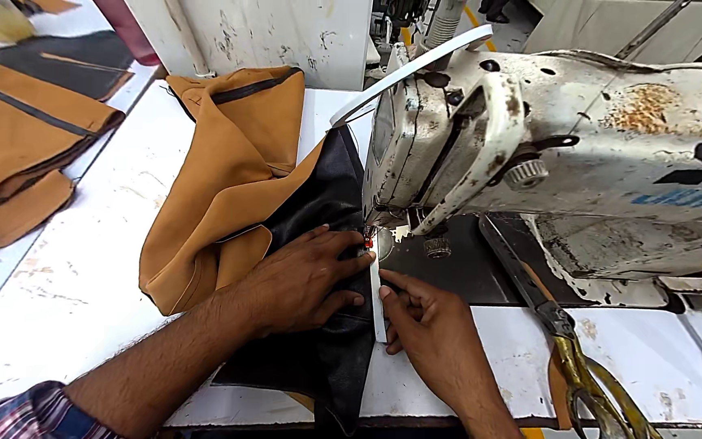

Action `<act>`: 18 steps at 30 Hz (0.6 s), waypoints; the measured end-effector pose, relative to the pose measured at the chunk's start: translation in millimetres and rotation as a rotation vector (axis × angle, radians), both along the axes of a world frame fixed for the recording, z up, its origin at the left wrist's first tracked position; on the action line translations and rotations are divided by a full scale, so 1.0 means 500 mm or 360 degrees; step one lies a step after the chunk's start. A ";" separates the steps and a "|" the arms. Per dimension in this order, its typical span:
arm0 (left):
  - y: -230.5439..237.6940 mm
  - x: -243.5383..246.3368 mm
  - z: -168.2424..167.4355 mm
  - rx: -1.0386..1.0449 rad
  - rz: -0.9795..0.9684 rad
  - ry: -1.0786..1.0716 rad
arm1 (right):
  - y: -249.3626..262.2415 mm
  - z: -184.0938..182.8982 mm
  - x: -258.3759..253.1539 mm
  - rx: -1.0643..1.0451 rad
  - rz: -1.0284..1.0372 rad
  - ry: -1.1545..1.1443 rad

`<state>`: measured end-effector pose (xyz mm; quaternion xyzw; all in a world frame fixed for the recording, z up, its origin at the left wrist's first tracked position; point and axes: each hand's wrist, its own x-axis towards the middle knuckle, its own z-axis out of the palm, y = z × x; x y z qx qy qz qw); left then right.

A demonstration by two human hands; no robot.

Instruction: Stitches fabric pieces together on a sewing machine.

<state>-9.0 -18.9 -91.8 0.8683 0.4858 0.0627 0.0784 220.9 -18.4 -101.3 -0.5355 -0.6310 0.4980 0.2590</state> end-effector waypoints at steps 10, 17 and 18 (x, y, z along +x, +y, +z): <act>-0.023 -0.002 -0.029 0.0327 -0.0121 -0.0254 | -0.012 -0.012 0.002 0.0133 -0.0010 0.0032; -0.022 -0.002 -0.026 0.0336 -0.0152 -0.0260 | -0.015 -0.010 0.002 0.0115 -0.0021 0.0049; -0.021 -0.003 -0.028 0.0337 -0.0167 -0.0261 | -0.015 -0.010 0.002 0.0117 -0.0019 0.0039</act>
